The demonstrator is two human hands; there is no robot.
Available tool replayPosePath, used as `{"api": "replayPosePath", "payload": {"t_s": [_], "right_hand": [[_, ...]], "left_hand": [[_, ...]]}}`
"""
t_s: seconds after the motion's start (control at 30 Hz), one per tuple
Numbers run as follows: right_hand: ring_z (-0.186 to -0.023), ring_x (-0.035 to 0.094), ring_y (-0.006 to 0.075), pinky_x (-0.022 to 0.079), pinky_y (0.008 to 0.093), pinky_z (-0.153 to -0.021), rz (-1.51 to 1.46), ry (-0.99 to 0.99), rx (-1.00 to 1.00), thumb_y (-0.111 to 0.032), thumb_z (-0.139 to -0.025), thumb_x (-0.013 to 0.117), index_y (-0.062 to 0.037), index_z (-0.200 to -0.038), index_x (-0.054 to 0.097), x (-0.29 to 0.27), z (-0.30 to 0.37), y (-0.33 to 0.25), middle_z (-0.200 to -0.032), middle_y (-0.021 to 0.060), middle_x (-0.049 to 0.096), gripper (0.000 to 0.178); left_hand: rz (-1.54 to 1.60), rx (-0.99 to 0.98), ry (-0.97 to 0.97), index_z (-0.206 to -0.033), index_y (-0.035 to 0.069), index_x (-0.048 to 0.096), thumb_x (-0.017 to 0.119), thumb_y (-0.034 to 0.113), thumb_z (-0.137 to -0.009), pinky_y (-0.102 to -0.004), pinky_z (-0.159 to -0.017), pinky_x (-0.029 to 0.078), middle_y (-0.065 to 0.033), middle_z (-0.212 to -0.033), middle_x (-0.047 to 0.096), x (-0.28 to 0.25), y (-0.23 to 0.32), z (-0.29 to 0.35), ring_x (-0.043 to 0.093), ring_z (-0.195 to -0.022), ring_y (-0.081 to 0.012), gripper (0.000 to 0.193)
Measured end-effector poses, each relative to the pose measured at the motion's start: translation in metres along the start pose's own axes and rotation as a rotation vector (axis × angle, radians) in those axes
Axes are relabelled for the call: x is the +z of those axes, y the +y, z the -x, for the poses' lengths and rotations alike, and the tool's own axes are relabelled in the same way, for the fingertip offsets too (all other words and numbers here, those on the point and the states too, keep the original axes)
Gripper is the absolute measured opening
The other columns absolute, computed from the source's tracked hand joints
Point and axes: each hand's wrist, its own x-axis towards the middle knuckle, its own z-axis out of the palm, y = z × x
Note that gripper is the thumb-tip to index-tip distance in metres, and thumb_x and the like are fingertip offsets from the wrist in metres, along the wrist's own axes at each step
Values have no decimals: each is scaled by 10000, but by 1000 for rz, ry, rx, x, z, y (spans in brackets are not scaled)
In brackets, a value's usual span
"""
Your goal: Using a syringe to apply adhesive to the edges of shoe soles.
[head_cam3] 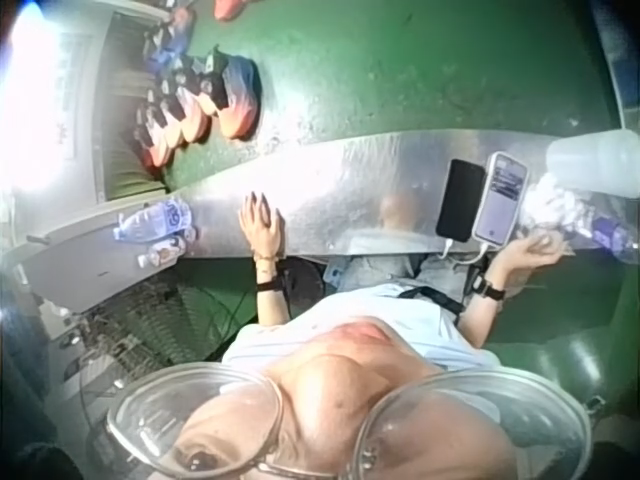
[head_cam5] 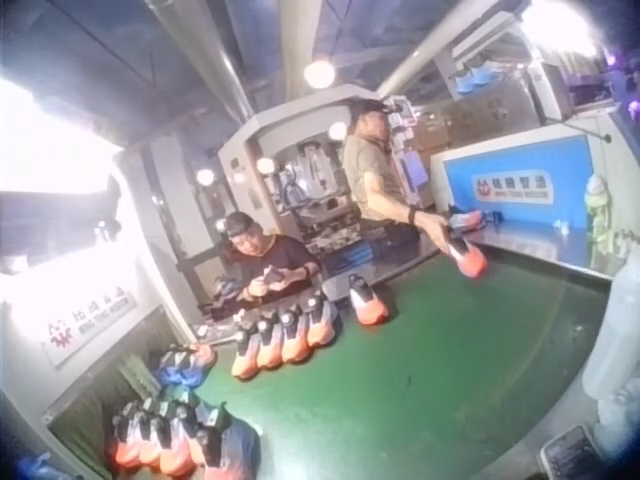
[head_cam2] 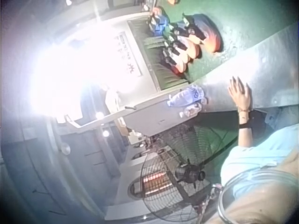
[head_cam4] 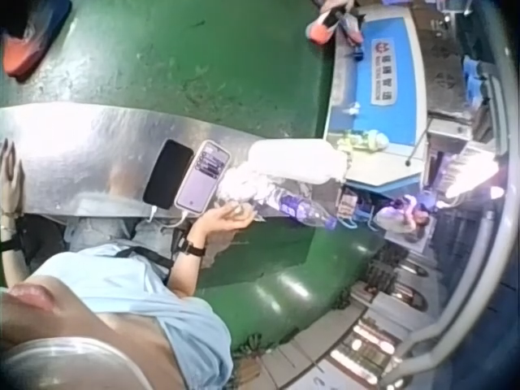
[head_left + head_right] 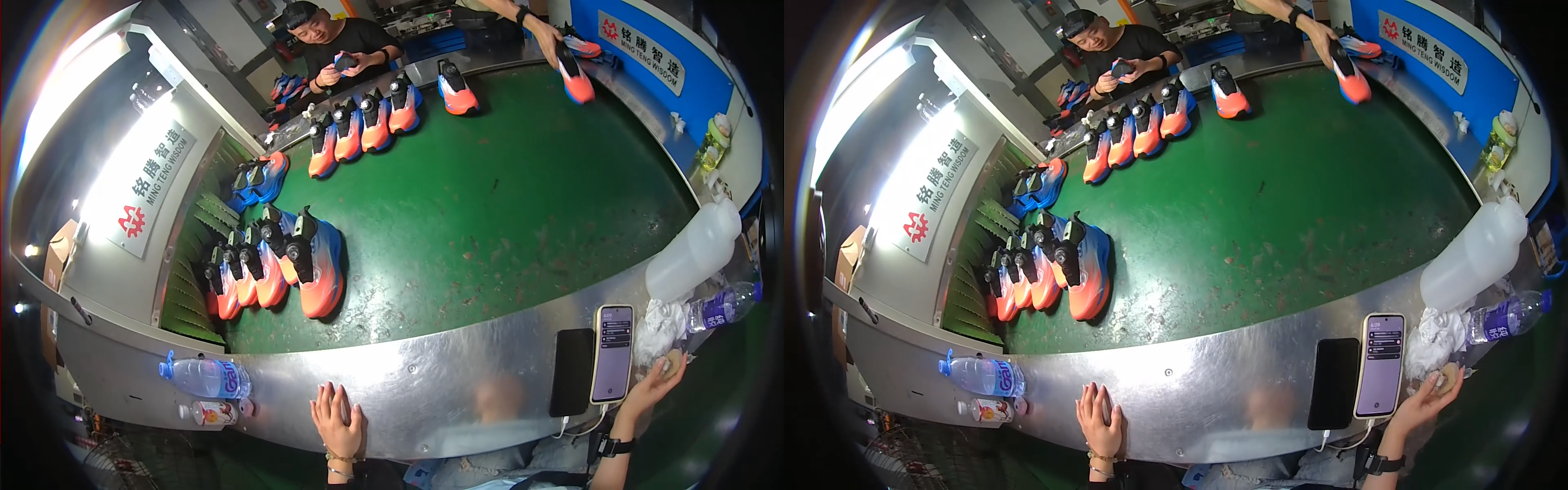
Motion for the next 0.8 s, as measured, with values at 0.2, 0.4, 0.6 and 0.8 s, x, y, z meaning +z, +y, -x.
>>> {"api": "replayPosePath", "payload": {"t_s": [0.2, 0.4, 0.6, 0.8], "right_hand": [[-1210, 374, 271, 317, 362, -1004, -44, -4, 12, -106, -900, 481, 4, -1290, 310, -1, 0, -1, -1336, 174, 340, 440], [-1203, 380, 271, 325, 362, -998, -45, -15, -3, -110, -900, 482, 4, -1285, 314, -1, -1, -2, -1329, 165, 348, 435], [-1201, 381, 268, 331, 366, -994, -66, -31, 14, -106, -902, 477, -3, -1286, 312, 0, -1, -6, -1327, 159, 349, 430], [-1196, 385, 265, 338, 365, -987, -82, -36, 22, -104, -903, 473, -9, -1287, 312, -2, -2, -4, -1327, 151, 346, 426]], "left_hand": [[-1, 6, 10, -1209, 96, 492, 571, 235, -768, -466, -1039, 182, -113, -1320, 406, -1, 0, 1, 318, -1264, -282, 469], [-2, 10, 20, -1212, 100, 491, 574, 246, -765, -471, -1036, 184, -123, -1313, 412, 1, -1, 3, 325, -1259, -286, 478], [2, 16, 28, -1211, 98, 491, 572, 250, -768, -471, -1037, 181, -124, -1313, 412, 3, -4, 3, 322, -1260, -286, 475], [-6, 21, 35, -1212, 100, 489, 570, 227, -772, -454, -1040, 187, -101, -1325, 405, 2, 0, 3, 322, -1262, -274, 466]]}}
